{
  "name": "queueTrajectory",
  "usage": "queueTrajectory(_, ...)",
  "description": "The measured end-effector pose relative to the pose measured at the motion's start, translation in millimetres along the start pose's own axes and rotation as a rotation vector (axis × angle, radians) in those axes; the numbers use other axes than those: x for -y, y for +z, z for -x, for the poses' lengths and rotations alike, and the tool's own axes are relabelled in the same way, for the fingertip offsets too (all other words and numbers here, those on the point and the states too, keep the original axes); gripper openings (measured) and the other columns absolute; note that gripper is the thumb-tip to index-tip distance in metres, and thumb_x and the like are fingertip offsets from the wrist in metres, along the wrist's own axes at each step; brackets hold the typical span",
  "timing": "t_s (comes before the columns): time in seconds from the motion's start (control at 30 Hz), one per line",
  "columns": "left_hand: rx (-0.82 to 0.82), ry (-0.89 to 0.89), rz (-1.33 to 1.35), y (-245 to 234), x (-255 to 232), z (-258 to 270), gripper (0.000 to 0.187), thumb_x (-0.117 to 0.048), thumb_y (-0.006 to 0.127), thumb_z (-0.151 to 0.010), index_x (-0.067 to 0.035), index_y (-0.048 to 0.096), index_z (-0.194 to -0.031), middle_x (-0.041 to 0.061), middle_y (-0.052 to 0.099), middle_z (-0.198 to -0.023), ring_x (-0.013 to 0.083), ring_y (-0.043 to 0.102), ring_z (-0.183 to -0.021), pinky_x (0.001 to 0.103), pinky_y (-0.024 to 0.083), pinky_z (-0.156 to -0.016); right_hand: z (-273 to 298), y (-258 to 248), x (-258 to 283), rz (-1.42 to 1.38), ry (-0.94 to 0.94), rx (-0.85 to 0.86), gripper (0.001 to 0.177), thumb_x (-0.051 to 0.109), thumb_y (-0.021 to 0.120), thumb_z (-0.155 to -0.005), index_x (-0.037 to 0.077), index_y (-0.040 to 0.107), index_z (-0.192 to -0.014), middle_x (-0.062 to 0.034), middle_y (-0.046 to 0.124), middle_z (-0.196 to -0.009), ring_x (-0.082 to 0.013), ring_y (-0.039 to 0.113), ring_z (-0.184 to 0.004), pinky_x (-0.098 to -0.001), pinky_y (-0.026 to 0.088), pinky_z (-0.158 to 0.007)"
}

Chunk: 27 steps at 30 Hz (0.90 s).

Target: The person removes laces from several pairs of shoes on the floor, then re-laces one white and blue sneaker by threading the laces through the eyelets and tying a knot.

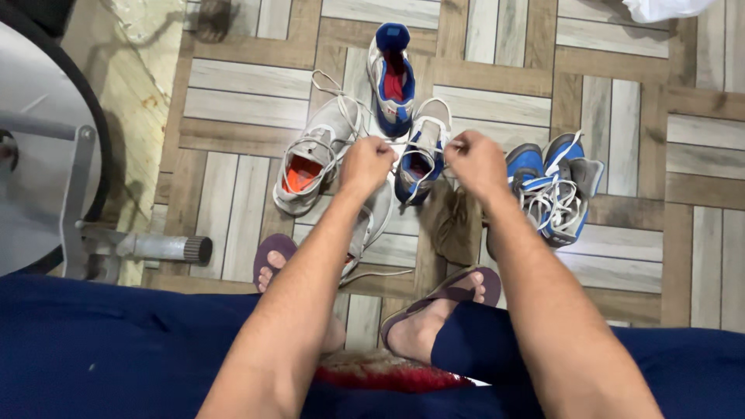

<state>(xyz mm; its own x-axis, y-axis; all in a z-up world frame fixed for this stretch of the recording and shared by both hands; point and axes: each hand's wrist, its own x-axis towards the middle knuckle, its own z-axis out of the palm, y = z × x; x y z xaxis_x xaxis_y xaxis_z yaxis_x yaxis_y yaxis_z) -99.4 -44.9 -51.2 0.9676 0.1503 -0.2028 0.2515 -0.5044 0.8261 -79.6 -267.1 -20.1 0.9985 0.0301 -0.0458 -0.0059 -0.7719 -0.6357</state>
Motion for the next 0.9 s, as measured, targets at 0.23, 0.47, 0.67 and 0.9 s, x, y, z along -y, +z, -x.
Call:
queueTrajectory(0.23, -0.034, 0.007, 0.065, 13, 28, -1, 0.014, -0.021, 0.076, -0.083, -0.010, 0.079, -0.091, 0.006, 0.076, -0.077, 0.0206, 0.074, -0.071, 0.036, 0.056, -0.069, 1, 46, -8, 0.271, 0.094, 0.168, 0.026, 0.035, 0.076, -0.082, 0.013, 0.080, -0.095, -0.0175, 0.075, -0.092, -0.0363, 0.071, -0.089, -0.0477, 0.054, -0.081)
queueTrajectory(0.47, 0.229, 0.386, 0.303, 4, -1, 4, 0.058, -0.006, 0.078, -0.068, -0.007, 0.065, -0.124, 0.004, 0.066, -0.103, 0.0156, 0.063, -0.067, 0.032, 0.055, -0.064, -31, 20, 13, -0.273, -0.147, 0.504, 0.012, 0.016, 0.074, -0.086, 0.005, 0.076, -0.089, -0.0049, 0.073, -0.077, -0.0119, 0.063, -0.068, -0.0303, 0.052, -0.061)
queueTrajectory(0.67, 0.318, 0.236, 0.319, 5, -8, -4, 0.026, -0.014, 0.080, -0.080, -0.007, 0.077, -0.106, 0.006, 0.075, -0.085, 0.0107, 0.068, -0.078, 0.029, 0.056, -0.074, -47, -35, 62, -0.733, 0.019, 0.269, 0.007, 0.015, 0.076, -0.090, 0.012, 0.070, -0.090, 0.0073, 0.059, -0.068, -0.0018, 0.042, -0.051, -0.0213, 0.028, -0.044)
queueTrajectory(0.9, 0.001, 0.329, -0.029, -38, 2, -32, 0.017, -0.022, 0.075, -0.090, -0.010, 0.080, -0.100, 0.013, 0.069, -0.102, 0.0297, 0.069, -0.091, 0.042, 0.054, -0.081, -57, -82, 83, -1.118, -0.166, -0.022, 0.013, 0.014, 0.080, -0.101, 0.009, 0.070, -0.094, 0.0050, 0.054, -0.067, -0.0048, 0.038, -0.050, -0.0238, 0.027, -0.044)
